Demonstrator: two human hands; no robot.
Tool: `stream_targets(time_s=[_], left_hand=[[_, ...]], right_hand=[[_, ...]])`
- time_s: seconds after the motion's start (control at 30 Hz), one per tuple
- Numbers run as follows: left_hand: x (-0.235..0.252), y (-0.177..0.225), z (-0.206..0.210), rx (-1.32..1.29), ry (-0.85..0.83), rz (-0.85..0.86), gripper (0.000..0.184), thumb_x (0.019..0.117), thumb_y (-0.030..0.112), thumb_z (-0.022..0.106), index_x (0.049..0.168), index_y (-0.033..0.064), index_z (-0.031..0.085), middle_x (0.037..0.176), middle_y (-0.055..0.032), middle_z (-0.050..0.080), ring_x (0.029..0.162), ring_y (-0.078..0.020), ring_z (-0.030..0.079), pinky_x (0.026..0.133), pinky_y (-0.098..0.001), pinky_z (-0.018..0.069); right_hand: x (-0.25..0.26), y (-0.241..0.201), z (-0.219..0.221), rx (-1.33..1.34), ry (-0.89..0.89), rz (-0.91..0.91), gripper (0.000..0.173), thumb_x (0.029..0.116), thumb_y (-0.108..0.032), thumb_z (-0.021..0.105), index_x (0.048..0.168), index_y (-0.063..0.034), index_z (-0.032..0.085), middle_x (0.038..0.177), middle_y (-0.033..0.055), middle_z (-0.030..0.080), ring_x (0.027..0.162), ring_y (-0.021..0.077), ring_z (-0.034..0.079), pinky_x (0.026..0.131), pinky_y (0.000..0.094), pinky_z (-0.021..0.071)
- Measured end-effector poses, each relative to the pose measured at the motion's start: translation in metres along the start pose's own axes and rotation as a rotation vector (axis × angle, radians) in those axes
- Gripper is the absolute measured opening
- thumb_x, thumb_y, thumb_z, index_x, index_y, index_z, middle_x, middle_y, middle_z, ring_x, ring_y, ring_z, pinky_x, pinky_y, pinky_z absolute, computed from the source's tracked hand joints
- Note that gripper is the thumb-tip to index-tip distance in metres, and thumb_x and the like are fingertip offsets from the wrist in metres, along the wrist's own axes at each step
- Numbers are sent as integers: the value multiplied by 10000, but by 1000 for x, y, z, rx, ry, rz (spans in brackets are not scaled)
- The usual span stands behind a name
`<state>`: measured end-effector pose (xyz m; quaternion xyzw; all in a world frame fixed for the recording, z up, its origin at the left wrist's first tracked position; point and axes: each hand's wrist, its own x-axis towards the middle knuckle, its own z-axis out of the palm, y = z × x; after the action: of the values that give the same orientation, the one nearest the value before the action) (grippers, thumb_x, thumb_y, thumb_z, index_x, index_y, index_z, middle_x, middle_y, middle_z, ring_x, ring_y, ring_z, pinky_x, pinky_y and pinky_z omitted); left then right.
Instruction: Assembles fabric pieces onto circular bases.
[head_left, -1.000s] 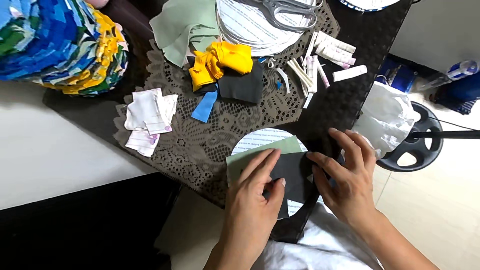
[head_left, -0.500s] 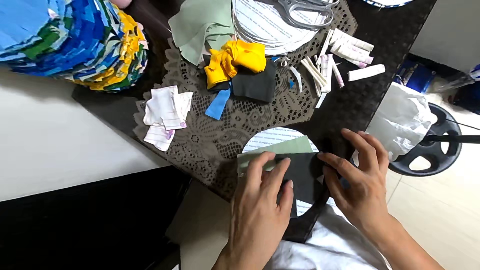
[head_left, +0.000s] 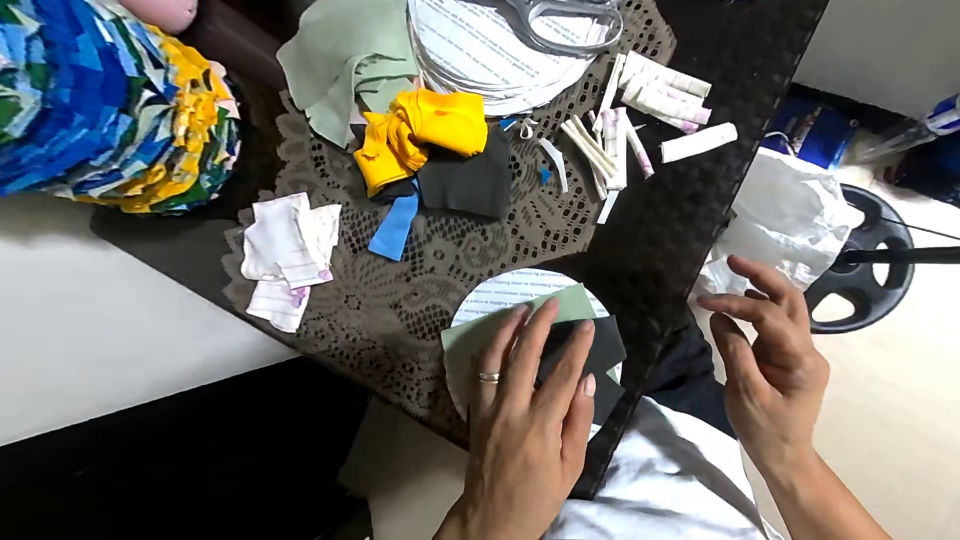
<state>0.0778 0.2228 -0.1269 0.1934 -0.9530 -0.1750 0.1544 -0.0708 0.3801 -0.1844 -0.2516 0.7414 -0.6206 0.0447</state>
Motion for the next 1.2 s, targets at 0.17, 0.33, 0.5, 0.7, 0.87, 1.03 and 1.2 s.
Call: stream_targets(time_s=[0.17,0.33,0.5,0.7,0.87,1.03,1.2], left_hand=[[-1,3,5,186,-139,-20,628,1092,478,239,1542,100,462,1584,-228,417,1506,-473,283,1147,-736,115],[-2,7,9,242,-122,-92,787,1066,585,199,1572,5,362,1609,-274,344,1522,-475,239,1157,-733,88],[4,-2,11,257,-109,-104,813,1046,620,235,1545,7,424,1576,-262,411,1479,-499,326,1139,-757,156],[18,-46,-4,132,-274,365,730,1013,632,339,1525,126,460,1588,-143,441,1490,-358,377,1163,-665,259],[54,-68,-33,58,-169,343,587,1071,512,334,1472,142,548,1548,-116,504,1459,-316,438,1172,-587,327],[136,-99,-79,164,-44,-93,536,948,111,682,1468,104,552,1533,-207,466,1353,-448,488,1036,-587,465],[175,-125,-76,-5,-161,-187,294,965,44,635,1250,60,710,1242,-190,647,1124,-329,643,962,-491,524]], right_hand=[[-3,7,2,-59,-10,-30,175,985,-135,573,998,-155,746,1398,88,599,1407,199,453,1161,378,372],[-3,8,0,-64,-28,-28,178,995,-149,568,1015,-151,745,1387,93,604,1396,188,463,1157,354,379],[-2,8,-3,-48,-56,-52,167,993,-152,561,1003,-148,728,1372,76,596,1390,147,464,1151,303,389],[0,8,-4,-93,-55,-137,150,998,-172,567,991,-154,716,1388,50,586,1415,126,435,1169,294,365],[13,-2,5,-233,-90,-333,157,1036,-235,548,1004,-167,685,1353,36,609,1446,154,398,1231,373,243],[46,-23,40,-289,-167,-518,192,1047,-222,522,995,-167,699,1243,87,682,1363,266,490,1163,419,321],[91,-48,102,-397,-349,-617,261,987,-139,528,1039,-125,784,1122,103,747,1089,348,667,858,510,506]])
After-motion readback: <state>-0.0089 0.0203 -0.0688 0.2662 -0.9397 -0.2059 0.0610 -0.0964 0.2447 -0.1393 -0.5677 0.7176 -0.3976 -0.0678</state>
